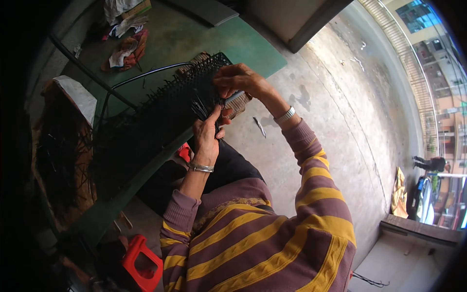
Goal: Inserting plastic strips into a mesh grid to assemble a component.
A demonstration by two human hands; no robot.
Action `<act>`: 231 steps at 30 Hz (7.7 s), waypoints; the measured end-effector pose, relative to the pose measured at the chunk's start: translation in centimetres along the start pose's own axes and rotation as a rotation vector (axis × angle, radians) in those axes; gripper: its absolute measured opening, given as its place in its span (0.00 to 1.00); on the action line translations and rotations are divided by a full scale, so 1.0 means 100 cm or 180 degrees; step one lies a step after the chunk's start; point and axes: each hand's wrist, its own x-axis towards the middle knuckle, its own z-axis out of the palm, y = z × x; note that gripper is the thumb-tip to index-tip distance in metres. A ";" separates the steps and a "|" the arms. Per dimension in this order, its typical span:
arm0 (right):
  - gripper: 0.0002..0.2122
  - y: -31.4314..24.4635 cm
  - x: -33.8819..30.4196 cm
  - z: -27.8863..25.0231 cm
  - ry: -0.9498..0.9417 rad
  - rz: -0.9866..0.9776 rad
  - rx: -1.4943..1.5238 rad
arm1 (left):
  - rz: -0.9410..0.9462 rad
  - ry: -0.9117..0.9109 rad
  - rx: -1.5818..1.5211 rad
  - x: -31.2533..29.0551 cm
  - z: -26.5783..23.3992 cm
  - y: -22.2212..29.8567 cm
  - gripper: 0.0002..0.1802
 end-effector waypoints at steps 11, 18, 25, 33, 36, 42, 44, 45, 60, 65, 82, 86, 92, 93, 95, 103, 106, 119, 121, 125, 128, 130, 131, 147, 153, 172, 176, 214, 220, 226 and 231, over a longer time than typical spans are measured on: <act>0.05 -0.007 0.018 -0.025 0.1058 -0.0057 -0.0626 | -0.0219 -0.0017 -0.0276 0.021 -0.015 -0.012 0.12; 0.03 0.012 0.041 -0.026 0.2037 -0.0739 -0.1726 | -0.0332 -0.0096 -0.0436 0.023 -0.012 -0.017 0.11; 0.04 0.020 0.056 -0.030 0.1923 -0.0715 -0.2163 | -0.0431 0.0006 -0.0549 0.023 -0.010 -0.018 0.10; 0.05 0.038 0.061 -0.023 0.1770 -0.0540 -0.2360 | -0.0507 0.0090 -0.0685 0.019 -0.011 -0.017 0.08; 0.06 0.042 0.064 -0.024 0.1651 -0.0608 -0.2484 | -0.0340 0.0007 -0.0653 0.022 -0.014 -0.021 0.08; 0.06 0.051 0.073 -0.026 0.1399 -0.0543 -0.2612 | -0.0249 -0.0073 -0.0701 0.017 -0.010 -0.019 0.10; 0.06 0.055 0.071 -0.028 0.1354 -0.0405 -0.2591 | -0.0245 -0.0075 -0.0754 0.014 -0.008 -0.017 0.11; 0.06 0.052 0.067 -0.025 0.1386 -0.0434 -0.2582 | -0.0218 -0.0143 -0.0754 0.013 -0.008 -0.016 0.12; 0.12 -0.009 0.004 0.005 -0.0156 0.0448 -0.0425 | -0.0075 -0.0158 -0.0239 -0.001 0.003 0.001 0.12; 0.10 -0.016 0.002 0.004 -0.0299 0.0656 -0.0316 | -0.0133 -0.0179 -0.0083 0.002 -0.001 0.000 0.12; 0.04 0.026 0.049 -0.011 0.2201 -0.1056 -0.1794 | -0.0322 -0.0172 -0.0427 0.018 -0.012 -0.021 0.10; 0.03 0.028 0.052 -0.012 0.2234 -0.1067 -0.2064 | -0.0353 -0.0147 -0.0448 0.019 -0.014 -0.021 0.10; 0.03 0.034 0.051 -0.013 0.2313 -0.1174 -0.1864 | -0.0494 -0.0147 -0.0772 0.021 -0.013 -0.025 0.11; 0.03 0.036 0.050 -0.013 0.2311 -0.1172 -0.1866 | -0.0493 -0.0174 -0.0804 0.021 -0.012 -0.025 0.11; 0.03 0.041 0.050 -0.013 0.2242 -0.0985 -0.2233 | -0.0491 -0.0199 -0.0840 0.021 -0.010 -0.025 0.11; 0.04 0.042 0.052 -0.019 0.1997 -0.1000 -0.2436 | -0.0456 -0.0058 -0.0791 0.013 -0.008 -0.020 0.07; 0.04 0.036 0.053 -0.021 0.1853 -0.1067 -0.2273 | -0.0344 -0.0128 -0.0738 0.010 -0.007 -0.019 0.07; 0.06 0.039 0.053 -0.013 0.1910 -0.0963 -0.2328 | -0.0187 -0.0131 -0.0643 0.009 -0.009 -0.020 0.09; 0.06 0.037 0.057 -0.014 0.1915 -0.0894 -0.2277 | -0.0150 -0.0070 -0.0591 0.007 -0.008 -0.020 0.09; 0.08 0.031 0.064 -0.014 0.1793 -0.0942 -0.2120 | -0.0106 -0.0129 -0.0666 0.008 -0.008 -0.021 0.10; 0.07 0.027 0.062 -0.006 0.1892 -0.0570 -0.1950 | -0.0145 -0.0040 -0.0643 0.008 -0.009 -0.019 0.11; 0.07 0.040 0.064 -0.013 0.1814 -0.0740 -0.2180 | -0.0168 -0.0085 -0.0670 0.007 -0.008 -0.020 0.11; 0.07 0.047 0.064 -0.017 0.1725 -0.0909 -0.2405 | -0.0171 -0.0093 -0.0665 0.007 -0.007 -0.020 0.11; 0.12 0.058 0.053 0.002 0.2131 -0.0588 -0.3485 | -0.0092 -0.0184 -0.0647 0.005 -0.011 -0.014 0.13; 0.18 0.022 0.023 0.007 0.1924 -0.0401 -0.2464 | -0.0082 -0.0075 -0.0644 0.008 -0.011 -0.013 0.12; 0.09 0.003 -0.004 0.003 -0.0029 0.0747 0.0194 | -0.0085 0.0068 -0.0247 0.002 0.005 -0.007 0.09; 0.09 -0.002 -0.006 -0.005 0.0171 0.0344 0.0030 | -0.0140 0.0256 -0.0316 0.011 0.000 -0.014 0.09; 0.04 0.019 0.069 -0.016 0.1397 -0.0752 -0.1709 | -0.0186 -0.0167 -0.0676 0.005 -0.005 -0.018 0.08; 0.06 0.018 0.067 -0.020 0.1214 -0.0636 -0.1798 | -0.0144 -0.0179 -0.0671 0.004 -0.007 -0.018 0.09; 0.04 0.032 0.068 -0.010 0.1482 -0.0811 -0.2422 | -0.0142 -0.0136 -0.0597 0.007 -0.009 -0.019 0.10; 0.03 0.033 0.068 -0.003 0.1913 -0.0921 -0.3244 | -0.0084 -0.0111 -0.0606 0.006 -0.009 -0.017 0.12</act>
